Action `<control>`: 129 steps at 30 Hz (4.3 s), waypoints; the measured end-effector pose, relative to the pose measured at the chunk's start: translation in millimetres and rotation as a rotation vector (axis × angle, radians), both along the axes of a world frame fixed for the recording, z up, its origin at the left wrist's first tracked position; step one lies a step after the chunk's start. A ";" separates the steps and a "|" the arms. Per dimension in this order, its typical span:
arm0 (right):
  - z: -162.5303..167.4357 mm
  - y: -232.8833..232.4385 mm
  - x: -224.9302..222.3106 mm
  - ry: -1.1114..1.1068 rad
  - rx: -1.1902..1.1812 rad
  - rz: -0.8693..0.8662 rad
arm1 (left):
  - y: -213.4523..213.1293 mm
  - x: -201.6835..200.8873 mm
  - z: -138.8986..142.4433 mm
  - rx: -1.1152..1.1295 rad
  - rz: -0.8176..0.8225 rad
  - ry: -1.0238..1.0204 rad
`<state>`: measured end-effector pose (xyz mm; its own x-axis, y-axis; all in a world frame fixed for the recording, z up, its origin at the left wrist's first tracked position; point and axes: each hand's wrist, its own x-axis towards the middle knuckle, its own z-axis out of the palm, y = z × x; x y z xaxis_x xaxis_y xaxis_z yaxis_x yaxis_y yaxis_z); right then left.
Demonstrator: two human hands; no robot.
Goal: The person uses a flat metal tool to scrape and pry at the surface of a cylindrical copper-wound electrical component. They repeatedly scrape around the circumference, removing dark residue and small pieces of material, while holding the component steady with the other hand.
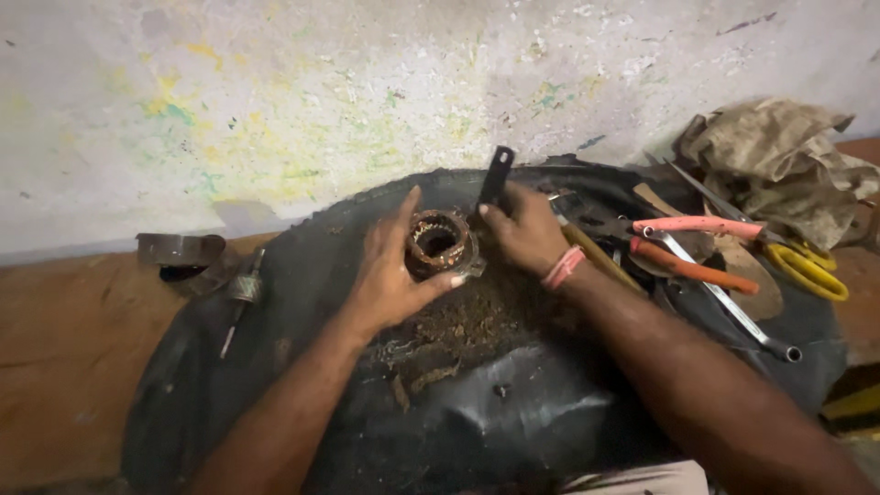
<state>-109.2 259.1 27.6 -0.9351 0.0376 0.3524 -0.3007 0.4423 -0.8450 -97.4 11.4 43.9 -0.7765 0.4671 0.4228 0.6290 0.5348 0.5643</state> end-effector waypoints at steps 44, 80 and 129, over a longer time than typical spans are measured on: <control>17.5 -10.3 36.3 -0.087 -0.003 0.095 | -5.1 7.8 -15.6 -0.003 -0.057 0.034; 4.8 -10.3 28.9 -0.227 -0.164 0.116 | -1.6 -5.0 -19.5 -0.055 -0.012 -0.027; 2.9 -16.9 32.5 -0.191 -0.140 0.066 | -1.8 -7.7 -21.5 -0.070 -0.006 -0.039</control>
<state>-76.7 242.2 30.5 -0.9863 0.0098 0.1649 -0.1544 0.3018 -0.9408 -105.1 9.5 22.4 -0.7888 0.4993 0.3586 0.6107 0.5701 0.5496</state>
